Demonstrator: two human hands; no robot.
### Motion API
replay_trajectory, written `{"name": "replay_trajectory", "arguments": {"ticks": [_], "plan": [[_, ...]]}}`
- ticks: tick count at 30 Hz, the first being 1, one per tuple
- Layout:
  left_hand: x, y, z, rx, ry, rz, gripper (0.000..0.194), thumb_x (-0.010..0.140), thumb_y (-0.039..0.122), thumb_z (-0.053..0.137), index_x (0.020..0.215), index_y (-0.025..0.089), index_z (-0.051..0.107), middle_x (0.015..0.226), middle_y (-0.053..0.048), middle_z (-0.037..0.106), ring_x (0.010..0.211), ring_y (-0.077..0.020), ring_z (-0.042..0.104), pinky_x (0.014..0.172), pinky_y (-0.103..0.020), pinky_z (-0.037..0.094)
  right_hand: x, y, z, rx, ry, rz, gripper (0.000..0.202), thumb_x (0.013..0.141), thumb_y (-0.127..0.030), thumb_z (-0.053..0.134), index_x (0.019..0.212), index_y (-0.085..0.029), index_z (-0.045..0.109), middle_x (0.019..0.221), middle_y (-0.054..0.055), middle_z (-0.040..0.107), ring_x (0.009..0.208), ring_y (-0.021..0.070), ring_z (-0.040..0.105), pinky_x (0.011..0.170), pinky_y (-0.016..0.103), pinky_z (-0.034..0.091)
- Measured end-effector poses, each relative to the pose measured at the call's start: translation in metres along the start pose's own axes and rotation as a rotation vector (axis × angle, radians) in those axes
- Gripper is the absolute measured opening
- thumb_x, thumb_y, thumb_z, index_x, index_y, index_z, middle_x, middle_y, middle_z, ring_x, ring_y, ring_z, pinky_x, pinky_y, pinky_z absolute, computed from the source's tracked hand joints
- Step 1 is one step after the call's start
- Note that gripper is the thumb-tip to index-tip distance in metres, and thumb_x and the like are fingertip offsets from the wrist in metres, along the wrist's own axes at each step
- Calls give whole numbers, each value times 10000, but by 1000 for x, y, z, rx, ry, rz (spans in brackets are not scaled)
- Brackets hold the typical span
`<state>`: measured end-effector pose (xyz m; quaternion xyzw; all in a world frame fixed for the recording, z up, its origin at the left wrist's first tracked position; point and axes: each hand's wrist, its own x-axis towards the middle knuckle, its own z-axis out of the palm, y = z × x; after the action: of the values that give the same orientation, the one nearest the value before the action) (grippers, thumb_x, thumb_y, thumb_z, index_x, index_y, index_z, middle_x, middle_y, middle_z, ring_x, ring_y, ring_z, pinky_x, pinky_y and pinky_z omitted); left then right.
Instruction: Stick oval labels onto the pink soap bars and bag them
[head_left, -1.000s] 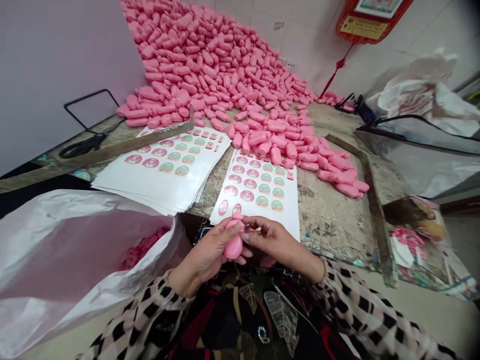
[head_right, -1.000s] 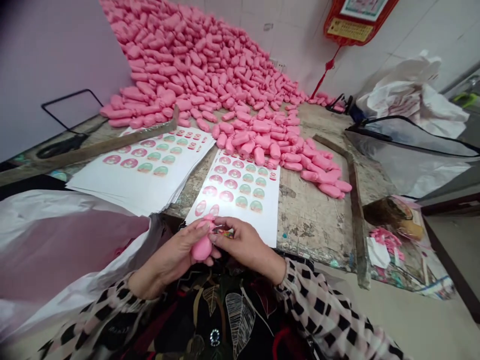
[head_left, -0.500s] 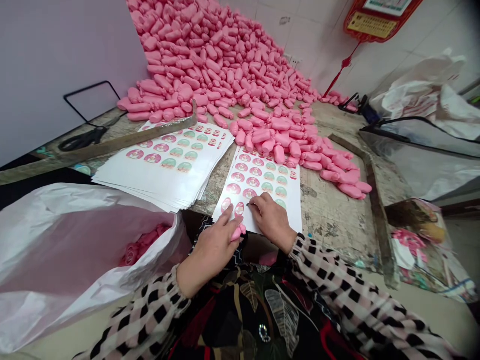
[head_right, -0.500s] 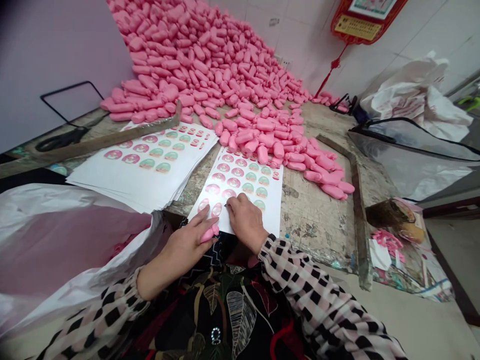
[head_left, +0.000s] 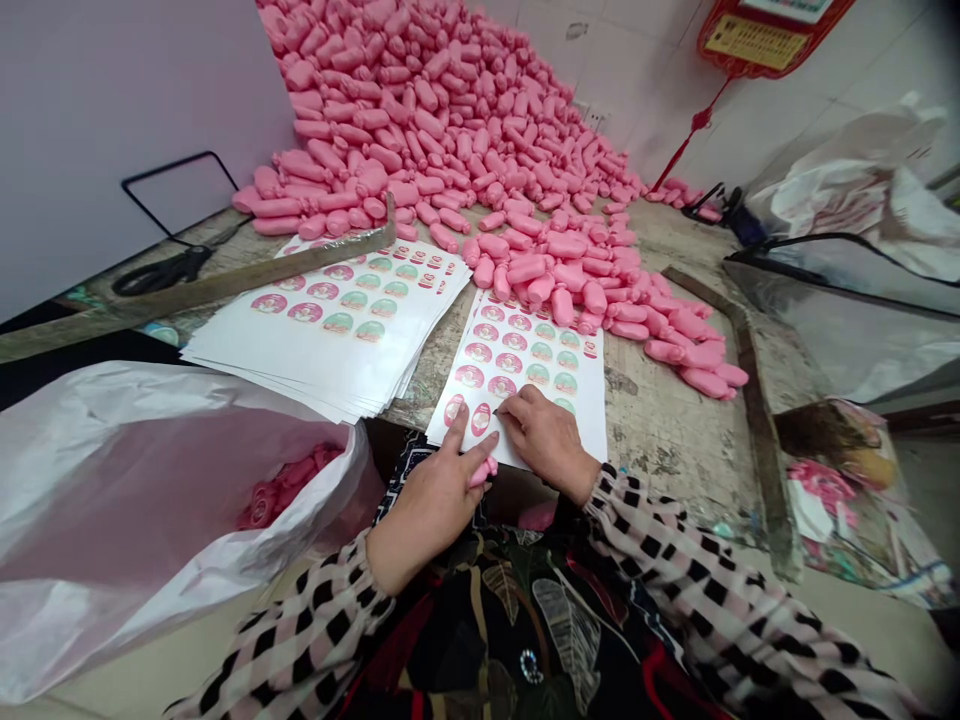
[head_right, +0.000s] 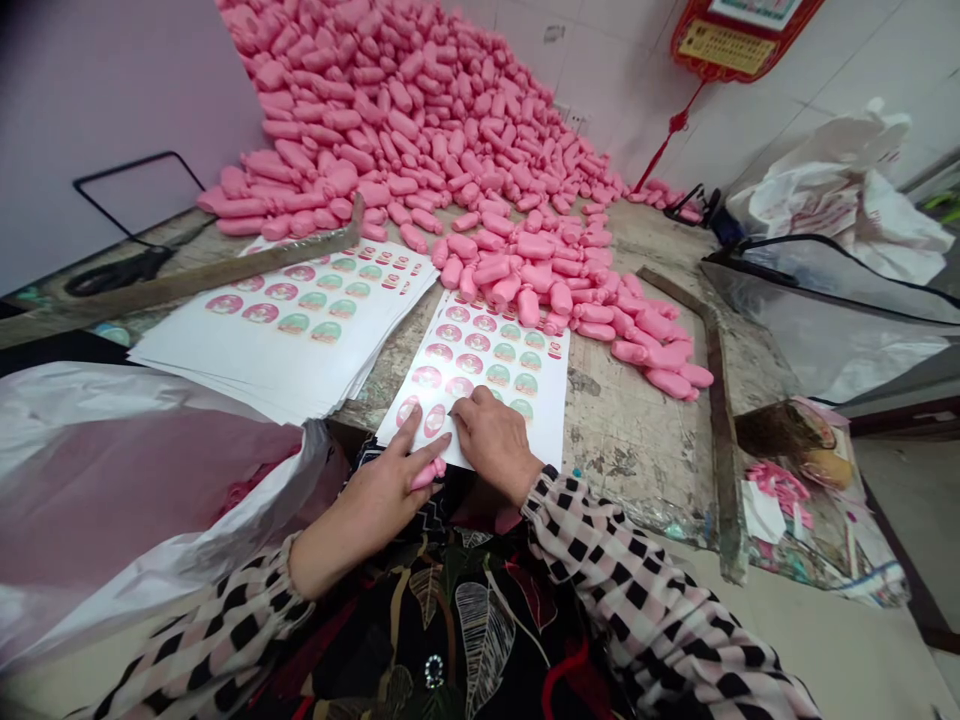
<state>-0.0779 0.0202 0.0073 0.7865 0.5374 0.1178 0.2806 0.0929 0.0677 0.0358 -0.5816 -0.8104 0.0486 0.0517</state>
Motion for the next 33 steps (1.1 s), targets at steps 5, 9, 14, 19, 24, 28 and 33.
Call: {"name": "replay_trajectory", "arguments": {"ticks": [5,9,14,19,24,28,33], "plan": [[0,2,0,53,3,0,588,804,241,547,1349,372,368,1529,-75,-63,1038,-306,592,832,-396,471,-5,-2,13,184,67,72,190,900,-309,424,913,-243,602,905,16,544,767,135,540,617,245,347],[1,3,-1,74,2,15,601,809,241,539,1364,365,346,1528,-91,-46,1009,-305,604,803,-398,479,-6,-10,23,325,150,189,178,892,-294,436,869,-223,598,861,16,551,779,138,536,667,246,367],[1,2,-1,81,13,32,607,818,247,531,1376,364,324,1530,-77,-50,1009,-292,602,794,-384,479,-1,-15,24,371,183,257,167,876,-300,452,839,-220,594,827,11,560,767,145,530,668,258,360],[-1,3,-1,83,17,39,615,814,236,535,1375,372,322,1529,-78,-51,1028,-294,593,802,-379,473,5,-12,18,378,138,235,166,864,-316,470,826,-219,600,835,12,579,777,144,533,668,259,348],[-1,2,-1,102,24,41,590,835,259,502,1383,363,310,1528,-95,-34,992,-289,609,779,-383,481,12,-10,12,320,70,286,229,829,-425,508,776,-222,597,771,4,601,699,151,522,587,266,303],[-1,1,0,117,37,37,613,836,271,504,1393,379,275,1529,-89,-23,983,-283,613,773,-382,486,13,-16,9,318,106,312,211,792,-430,556,727,-234,601,758,-13,605,687,144,525,570,261,288],[-1,1,1,105,40,28,605,822,251,518,1374,392,315,1531,-59,-35,992,-279,612,786,-393,490,8,-19,3,399,274,269,237,817,-429,524,719,-228,605,776,-2,605,700,137,531,614,258,336]]}}
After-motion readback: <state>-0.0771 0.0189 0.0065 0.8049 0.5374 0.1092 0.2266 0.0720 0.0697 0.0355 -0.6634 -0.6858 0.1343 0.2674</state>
